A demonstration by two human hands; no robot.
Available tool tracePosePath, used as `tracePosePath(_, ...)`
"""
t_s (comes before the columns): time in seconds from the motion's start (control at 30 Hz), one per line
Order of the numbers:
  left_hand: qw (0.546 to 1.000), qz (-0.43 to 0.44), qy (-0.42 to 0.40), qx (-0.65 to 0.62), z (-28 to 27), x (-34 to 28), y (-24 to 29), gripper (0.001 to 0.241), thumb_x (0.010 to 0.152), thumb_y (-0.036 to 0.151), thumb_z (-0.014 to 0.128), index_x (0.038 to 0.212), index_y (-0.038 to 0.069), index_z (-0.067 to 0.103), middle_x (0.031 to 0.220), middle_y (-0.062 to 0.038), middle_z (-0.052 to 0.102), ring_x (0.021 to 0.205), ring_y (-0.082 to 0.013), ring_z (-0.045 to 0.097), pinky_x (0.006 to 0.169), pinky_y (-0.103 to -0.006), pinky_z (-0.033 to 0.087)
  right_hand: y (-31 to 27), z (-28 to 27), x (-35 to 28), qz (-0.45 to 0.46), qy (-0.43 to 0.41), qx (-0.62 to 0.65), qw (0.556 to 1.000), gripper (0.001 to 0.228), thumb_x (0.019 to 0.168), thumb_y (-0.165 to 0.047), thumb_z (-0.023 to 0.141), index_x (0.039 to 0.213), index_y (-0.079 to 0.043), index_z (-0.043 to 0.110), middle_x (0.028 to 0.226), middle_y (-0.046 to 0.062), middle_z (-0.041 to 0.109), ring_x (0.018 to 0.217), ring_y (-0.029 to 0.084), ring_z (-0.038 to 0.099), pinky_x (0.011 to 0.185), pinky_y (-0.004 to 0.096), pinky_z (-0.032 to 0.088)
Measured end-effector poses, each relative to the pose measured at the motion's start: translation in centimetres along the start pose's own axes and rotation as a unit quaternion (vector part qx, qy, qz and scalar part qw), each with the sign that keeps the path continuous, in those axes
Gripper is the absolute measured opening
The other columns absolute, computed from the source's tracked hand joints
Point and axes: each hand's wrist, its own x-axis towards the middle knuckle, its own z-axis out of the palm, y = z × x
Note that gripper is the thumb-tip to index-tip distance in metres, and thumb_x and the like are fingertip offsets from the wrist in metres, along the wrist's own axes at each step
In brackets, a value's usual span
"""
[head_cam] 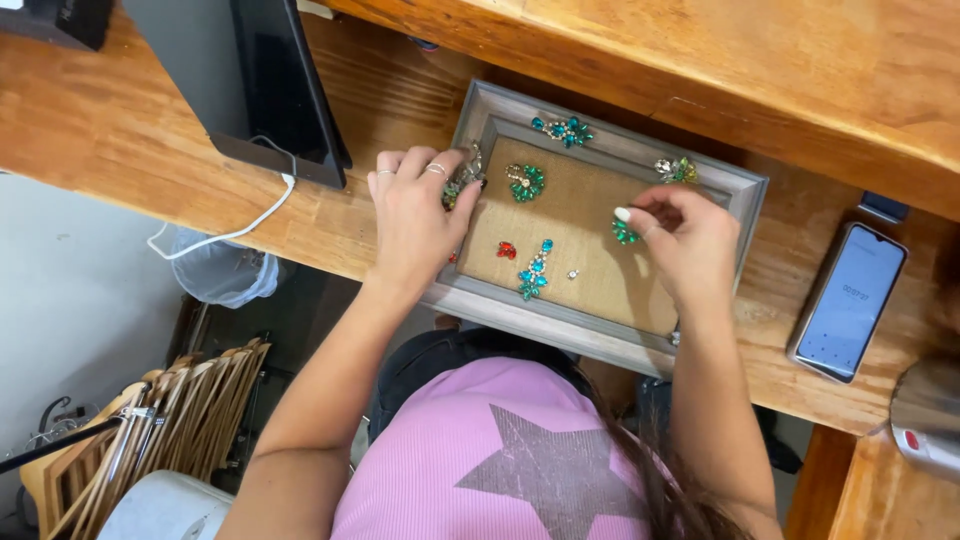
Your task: Arranging various pieces of colorful jewelry, such as earrings and brooches, inside a silver picture frame for display.
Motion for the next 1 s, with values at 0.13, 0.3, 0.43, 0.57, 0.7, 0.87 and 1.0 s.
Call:
tracePosePath(0.13, 1.000, -0.007, -0.012, 0.011, 2.8, 0.8, -1.4, 0.026, 0.080, 0.036, 0.084, 0.101, 0.024, 0.075, 0.080, 0.005, 0.059, 0.087, -0.0238, 0.059, 0.073, -0.0408, 0.041, 3.0, 3.4, 3.4, 0.019, -0.045, 0.037, 0.998, 0.017, 0.085, -0.012, 0.084, 0.100, -0.016, 0.078, 0.085, -0.001, 0.071, 0.079, 0.009, 0.065, 0.074, 0.025, 0.054)
tracePosePath(0.3, 0.996, -0.034, -0.081, 0.007, 3.5, 1.6, -1.5, 0.035, 0.079, 0.022, 0.082, 0.113, 0.025, 0.074, 0.077, -0.002, 0.065, 0.087, -0.0297, 0.066, 0.077, -0.0420, 0.052, 5.2, 5.7, 4.7, 0.029, -0.051, -0.022, 0.998, 0.018, 0.090, -0.013, 0.077, 0.105, -0.022, 0.078, 0.096, -0.003, 0.076, 0.091, 0.011, 0.072, 0.081, 0.024, 0.055)
tracePosePath(0.43, 0.995, -0.047, -0.072, -0.043, 0.5, 2.4, 1.0, 0.020, 0.083, 0.012, 0.079, 0.102, 0.014, 0.073, 0.078, -0.009, 0.066, 0.082, -0.0337, 0.068, 0.074, -0.0435, 0.054, 3.1, 4.3, 3.9, 0.016, -0.031, -0.012, 0.999, 0.024, 0.090, -0.012, 0.078, 0.114, -0.019, 0.076, 0.103, 0.002, 0.076, 0.096, 0.017, 0.072, 0.085, 0.030, 0.056)
tracePosePath(0.57, 0.958, -0.093, -0.064, -0.263, -1.0, 2.6, 3.8, 0.041, 0.086, -0.001, 0.075, 0.123, 0.017, 0.069, 0.090, -0.010, 0.072, 0.082, -0.0288, 0.076, 0.072, -0.0379, 0.063, 1.9, 2.7, 3.3, -0.011, 0.029, 0.025, 0.999, 0.024, 0.092, -0.010, 0.080, 0.115, -0.014, 0.075, 0.101, 0.007, 0.074, 0.093, 0.018, 0.070, 0.084, 0.028, 0.055)
tracePosePath(0.7, 0.856, -0.139, -0.170, -0.468, 1.2, 1.2, 6.4, 0.048, 0.083, -0.004, 0.075, 0.126, 0.019, 0.071, 0.092, -0.010, 0.076, 0.080, -0.0192, 0.077, 0.075, -0.0339, 0.065, 1.1, 0.9, 1.9, -0.008, -0.051, 0.159, 0.986, 0.026, 0.104, -0.017, 0.069, 0.129, -0.012, 0.070, 0.109, 0.009, 0.072, 0.099, 0.013, 0.067, 0.090, 0.028, 0.055)
tracePosePath(0.87, 0.845, -0.137, -0.269, -0.442, 1.8, 0.5, 9.8, 0.048, 0.083, 0.001, 0.077, 0.126, 0.020, 0.069, 0.093, -0.008, 0.078, 0.082, -0.0198, 0.080, 0.073, -0.0317, 0.066, -0.5, 0.4, -0.6, 0.034, -0.166, 0.314, 0.934, 0.038, 0.094, -0.014, 0.071, 0.131, -0.003, 0.066, 0.104, 0.009, 0.073, 0.092, 0.013, 0.071, 0.084, 0.027, 0.060)
tracePosePath(1.0, 0.853, -0.111, -0.303, -0.409, 3.7, -0.9, 10.4, 0.059, 0.082, 0.005, 0.081, 0.135, 0.021, 0.063, 0.094, -0.012, 0.071, 0.084, -0.0260, 0.078, 0.072, -0.0328, 0.068, 2.7, 0.1, -1.5, 0.044, -0.150, 0.291, 0.944, 0.036, 0.085, -0.002, 0.080, 0.120, -0.002, 0.070, 0.097, 0.006, 0.072, 0.083, 0.009, 0.068, 0.077, 0.025, 0.059)
